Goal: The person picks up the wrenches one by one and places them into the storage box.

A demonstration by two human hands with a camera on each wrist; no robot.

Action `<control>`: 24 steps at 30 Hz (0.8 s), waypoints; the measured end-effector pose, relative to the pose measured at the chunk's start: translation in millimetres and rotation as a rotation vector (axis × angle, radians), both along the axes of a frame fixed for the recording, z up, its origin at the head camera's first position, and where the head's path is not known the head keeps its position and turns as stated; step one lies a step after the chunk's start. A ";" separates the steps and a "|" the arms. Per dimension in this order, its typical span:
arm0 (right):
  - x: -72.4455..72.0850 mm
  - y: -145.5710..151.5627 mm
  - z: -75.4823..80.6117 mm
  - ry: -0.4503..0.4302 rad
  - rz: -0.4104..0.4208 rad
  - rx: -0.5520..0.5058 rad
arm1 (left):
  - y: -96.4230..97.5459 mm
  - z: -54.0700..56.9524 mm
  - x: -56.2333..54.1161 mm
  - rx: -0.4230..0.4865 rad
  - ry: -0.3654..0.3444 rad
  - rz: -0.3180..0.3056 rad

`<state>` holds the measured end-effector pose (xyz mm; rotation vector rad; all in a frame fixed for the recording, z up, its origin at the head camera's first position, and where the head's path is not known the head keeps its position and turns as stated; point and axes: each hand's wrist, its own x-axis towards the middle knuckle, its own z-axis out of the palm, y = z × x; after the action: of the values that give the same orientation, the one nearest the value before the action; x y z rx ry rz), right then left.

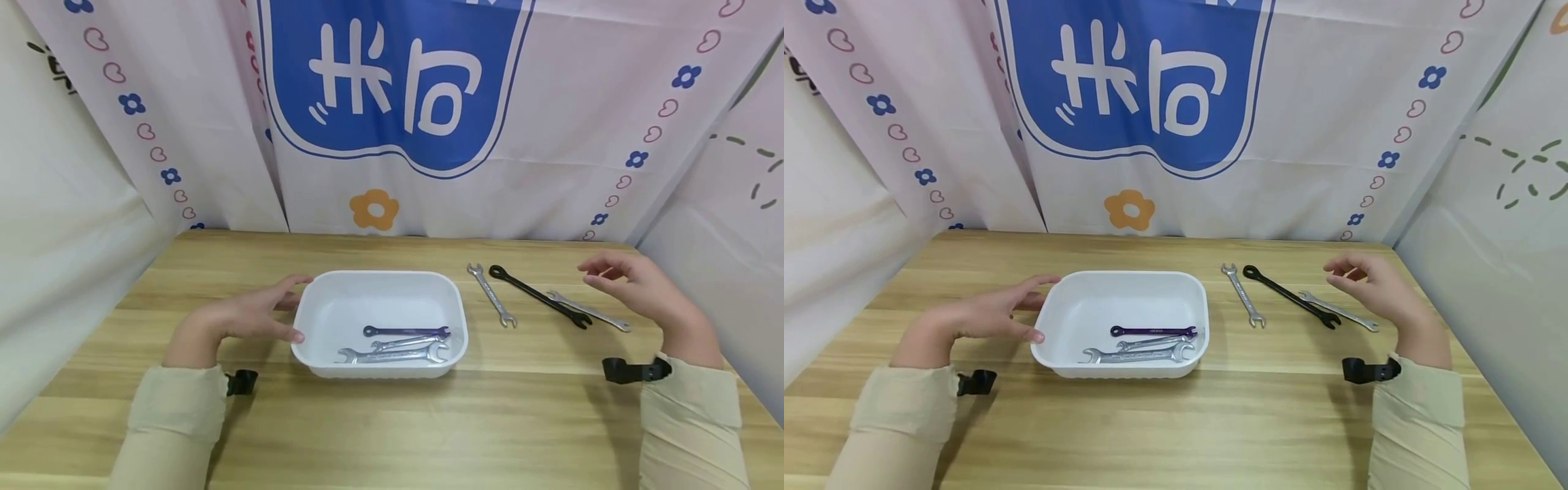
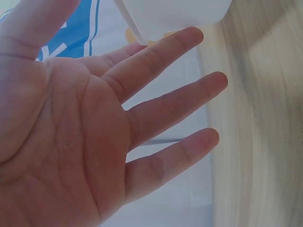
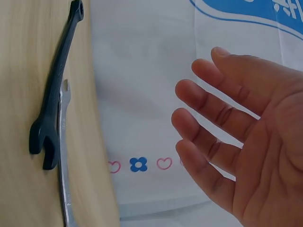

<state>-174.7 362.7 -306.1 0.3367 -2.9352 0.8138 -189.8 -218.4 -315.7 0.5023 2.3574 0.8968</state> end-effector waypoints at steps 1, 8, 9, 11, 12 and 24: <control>-1.0 2.3 -2.2 -0.011 0.007 -0.003 | 0.0 0.0 0.0 0.002 -0.001 -0.001; -8.1 19.5 -22.0 -0.072 0.021 0.008 | -0.5 0.2 0.1 0.010 0.001 -0.008; -9.1 21.9 -24.8 -0.073 0.026 0.019 | -0.6 0.2 0.1 0.009 0.002 -0.009; -11.4 25.1 -28.6 -0.092 0.025 0.051 | -1.2 0.4 0.0 0.010 0.002 -0.008; -12.1 26.4 -29.9 -0.103 0.021 0.067 | -1.5 0.6 0.1 0.011 0.002 -0.008; -12.1 36.5 -39.3 -0.292 -0.012 0.156 | -1.4 1.8 0.1 0.013 0.003 -0.012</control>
<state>-186.8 399.2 -345.4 0.2255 -3.2795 0.6864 -189.8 -219.8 -313.9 0.5231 2.3500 0.9075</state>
